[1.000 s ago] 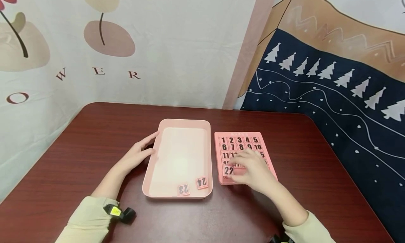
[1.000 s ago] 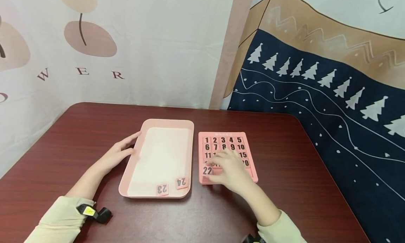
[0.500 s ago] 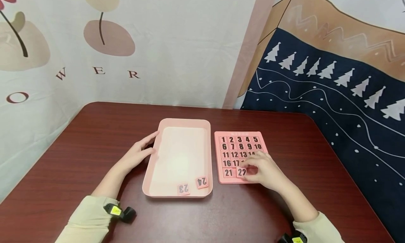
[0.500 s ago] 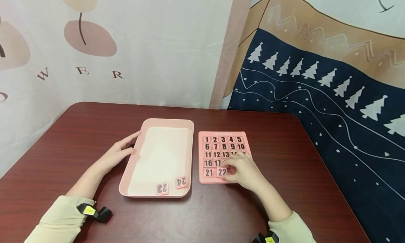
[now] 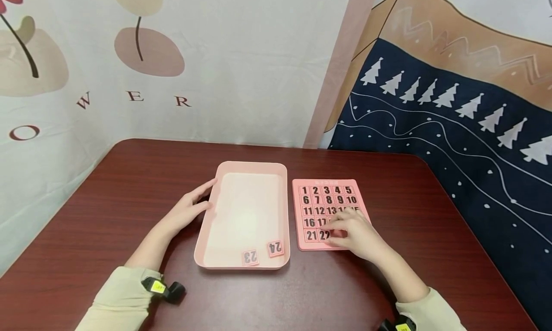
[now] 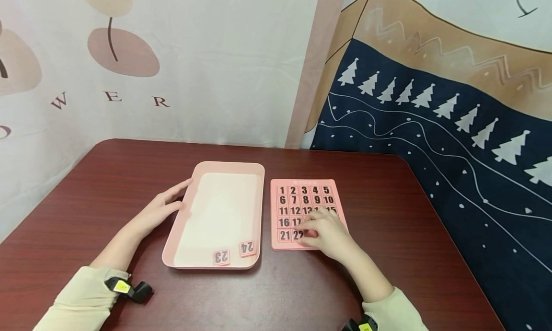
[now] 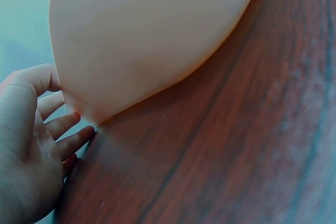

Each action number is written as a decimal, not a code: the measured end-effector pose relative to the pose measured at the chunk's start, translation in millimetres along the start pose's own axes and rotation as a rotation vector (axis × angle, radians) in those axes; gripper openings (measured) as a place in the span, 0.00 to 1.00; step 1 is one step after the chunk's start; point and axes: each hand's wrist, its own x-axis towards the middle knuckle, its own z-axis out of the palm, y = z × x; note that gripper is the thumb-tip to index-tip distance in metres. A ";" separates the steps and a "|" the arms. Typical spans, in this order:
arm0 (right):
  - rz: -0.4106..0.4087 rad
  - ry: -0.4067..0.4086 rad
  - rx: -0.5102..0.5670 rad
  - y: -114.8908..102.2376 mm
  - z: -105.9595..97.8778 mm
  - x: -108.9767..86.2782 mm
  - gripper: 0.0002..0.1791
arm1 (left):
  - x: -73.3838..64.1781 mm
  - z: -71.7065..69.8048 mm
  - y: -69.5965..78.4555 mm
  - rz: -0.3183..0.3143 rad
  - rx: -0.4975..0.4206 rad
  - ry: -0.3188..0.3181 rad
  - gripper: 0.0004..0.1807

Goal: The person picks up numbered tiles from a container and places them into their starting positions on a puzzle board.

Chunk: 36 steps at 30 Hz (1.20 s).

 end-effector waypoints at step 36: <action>-0.351 -0.277 0.075 -107.8 38.8 90.8 0.22 | -0.1 -0.5 0.4 0.017 0.001 0.008 0.35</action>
